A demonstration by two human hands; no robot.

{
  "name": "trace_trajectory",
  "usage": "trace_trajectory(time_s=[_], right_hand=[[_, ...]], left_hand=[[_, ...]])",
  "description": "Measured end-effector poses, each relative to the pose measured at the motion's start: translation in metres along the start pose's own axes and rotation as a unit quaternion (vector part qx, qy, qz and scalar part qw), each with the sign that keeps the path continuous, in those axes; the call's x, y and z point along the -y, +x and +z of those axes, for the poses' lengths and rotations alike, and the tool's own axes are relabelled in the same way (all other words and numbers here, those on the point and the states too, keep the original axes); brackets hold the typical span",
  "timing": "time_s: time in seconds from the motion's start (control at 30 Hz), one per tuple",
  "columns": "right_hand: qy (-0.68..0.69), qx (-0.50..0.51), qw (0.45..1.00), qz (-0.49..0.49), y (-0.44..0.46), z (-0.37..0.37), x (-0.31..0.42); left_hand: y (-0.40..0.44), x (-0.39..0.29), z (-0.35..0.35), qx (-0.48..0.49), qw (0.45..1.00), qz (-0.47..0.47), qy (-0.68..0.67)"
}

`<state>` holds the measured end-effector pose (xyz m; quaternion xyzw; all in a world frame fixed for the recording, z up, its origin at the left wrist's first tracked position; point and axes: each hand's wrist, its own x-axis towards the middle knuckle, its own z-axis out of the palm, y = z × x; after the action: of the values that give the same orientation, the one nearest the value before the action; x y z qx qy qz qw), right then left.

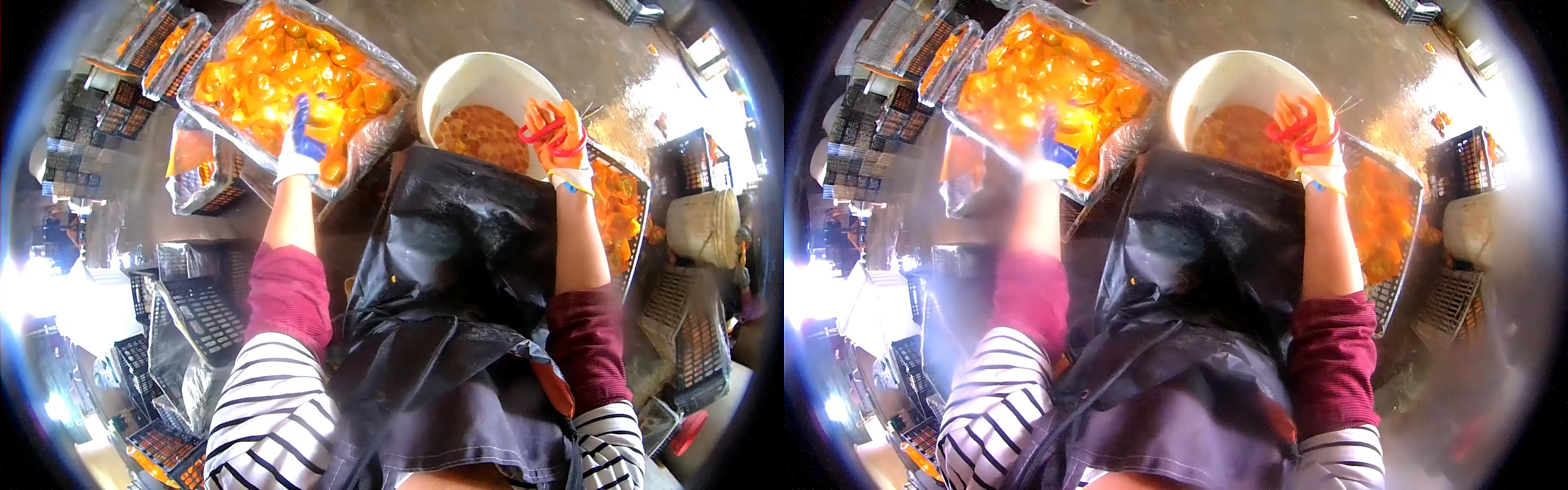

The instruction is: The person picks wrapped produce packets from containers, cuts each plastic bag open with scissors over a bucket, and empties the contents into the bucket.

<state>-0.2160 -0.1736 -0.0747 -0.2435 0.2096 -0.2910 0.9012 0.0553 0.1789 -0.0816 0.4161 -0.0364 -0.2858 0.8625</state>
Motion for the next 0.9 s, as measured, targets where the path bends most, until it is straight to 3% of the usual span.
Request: trace_trajectory(time_s=[0.03, 0.07, 0.1, 0.13, 0.2, 0.27, 0.3, 0.33, 0.37, 0.43, 0.47, 0.57, 0.7, 0.8, 0.9], right_hand=[[-0.006, -0.015, 1.0, -0.005, 0.0, 0.002, -0.002], [-0.006, 0.017, 1.0, 0.01, 0.001, 0.002, -0.003], [-0.008, 0.046, 0.999, 0.023, 0.002, -0.003, -0.005], [-0.012, 0.072, 0.997, 0.032, 0.003, -0.011, -0.005], [-0.246, 0.076, 0.964, -0.071, -0.011, 0.005, -0.006], [-0.173, 0.094, 0.98, -0.029, -0.015, 0.007, -0.012], [-0.156, 0.085, 0.983, 0.04, -0.012, 0.013, -0.013], [-0.15, 0.027, 0.987, 0.059, -0.018, 0.015, -0.017], [-0.22, 0.047, 0.973, 0.057, -0.011, 0.008, -0.021], [-0.438, 0.057, 0.897, -0.012, -0.003, -0.001, -0.032], [-0.484, 0.097, 0.869, 0.021, -0.001, -0.001, -0.026], [-0.487, 0.085, 0.867, 0.065, -0.011, 0.009, -0.028], [-0.636, 0.135, 0.755, 0.088, -0.024, 0.035, -0.018], [-0.636, 0.189, 0.748, 0.019, -0.005, 0.006, -0.036], [-0.633, 0.22, 0.738, 0.077, -0.004, 0.008, -0.029]], left_hand=[[0.008, 0.004, 0.001, 0.009, 0.996, 0.04, 0.082], [-0.009, 0.003, 0.044, -0.004, 0.987, 0.078, 0.137], [0.01, 0.008, 0.057, -0.004, 0.989, 0.046, 0.14], [0.013, 0.014, 0.08, 0.01, 0.992, 0.037, 0.124], [0.022, 0.044, 0.124, 0.016, 0.997, 0.025, 0.07], [0.031, 0.073, 0.152, 0.03, 0.997, 0.039, 0.063], [0.033, 0.089, 0.164, 0.042, 0.998, -0.001, -0.049], [0.039, 0.109, 0.17, 0.048, 0.995, 0.014, -0.085], [0.047, 0.13, 0.171, 0.054, 0.991, 0.029, -0.121], [0.049, 0.161, 0.166, 0.072, 0.984, 0.033, -0.157], [0.047, 0.164, 0.163, 0.068, 0.985, 0.007, -0.159], [0.049, 0.158, 0.161, 0.061, 0.981, -0.041, -0.178], [0.048, 0.155, 0.161, 0.063, 0.983, -0.045, -0.164], [0.048, 0.158, 0.166, 0.091, 0.986, -0.061, -0.124], [0.048, 0.159, 0.167, 0.108, 0.983, -0.079, -0.123]])
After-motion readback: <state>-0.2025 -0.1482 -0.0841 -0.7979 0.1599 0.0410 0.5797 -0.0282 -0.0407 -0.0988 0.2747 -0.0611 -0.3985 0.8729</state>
